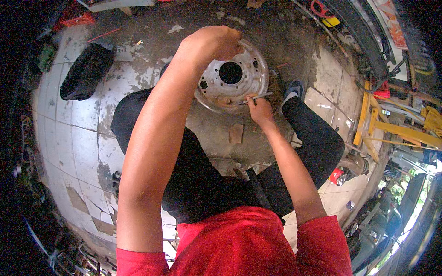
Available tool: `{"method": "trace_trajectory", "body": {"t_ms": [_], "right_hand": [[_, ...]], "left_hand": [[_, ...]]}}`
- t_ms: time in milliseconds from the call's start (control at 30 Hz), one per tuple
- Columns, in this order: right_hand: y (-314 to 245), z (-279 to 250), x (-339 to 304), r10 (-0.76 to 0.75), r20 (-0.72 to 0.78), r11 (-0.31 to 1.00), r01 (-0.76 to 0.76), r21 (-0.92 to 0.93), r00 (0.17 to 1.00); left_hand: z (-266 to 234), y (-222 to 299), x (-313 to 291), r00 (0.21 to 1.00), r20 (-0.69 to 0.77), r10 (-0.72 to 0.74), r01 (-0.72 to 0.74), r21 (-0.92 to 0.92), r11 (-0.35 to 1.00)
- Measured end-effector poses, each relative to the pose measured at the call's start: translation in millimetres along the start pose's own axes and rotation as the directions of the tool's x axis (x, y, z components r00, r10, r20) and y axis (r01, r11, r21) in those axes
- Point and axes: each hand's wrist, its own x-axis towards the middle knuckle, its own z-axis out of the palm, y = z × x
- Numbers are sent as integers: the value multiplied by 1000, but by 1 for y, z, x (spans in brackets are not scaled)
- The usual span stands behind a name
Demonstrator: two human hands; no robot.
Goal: The person sits on the floor and uses a small metal tool to scrape and clean the surface of a detached wheel hub. They repeatedly scrape around the bolt holes and central area, occasionally wiping away debris with their fingers.
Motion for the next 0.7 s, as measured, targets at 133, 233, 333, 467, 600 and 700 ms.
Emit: {"method": "trace_trajectory", "body": {"t_ms": [133, 233, 333, 467, 600, 700], "right_hand": [[-7, -13, 1, 24, 50, 999, -22, -47, 998], [3, -12, 9, 66, 57, 994, -60, -96, 996], [28, -3, 19, 4, -33, 985, -10, -175, 999], [22, -5, 18, 35, 7, 958, -31, -285, 999], [-22, -4, -6, -85, -5, 954, 80, -290, 996], [-42, 11, -19, -178, -95, 983, 182, 32, 980]], "left_hand": [[-1, -8, -4, 999, 35, -4, 4, 8, 1000], [-2, -9, -5, 1000, 24, 0, 0, 2, 1000], [-5, -10, -3, 999, 43, 5, -6, 9, 1000], [-4, -13, -5, 1000, 13, -3, 3, 1, 1000], [-8, -9, -7, 1000, -16, 20, -20, 25, 999], [-9, -9, -3, 1000, 9, 24, -24, 24, 999]]}}
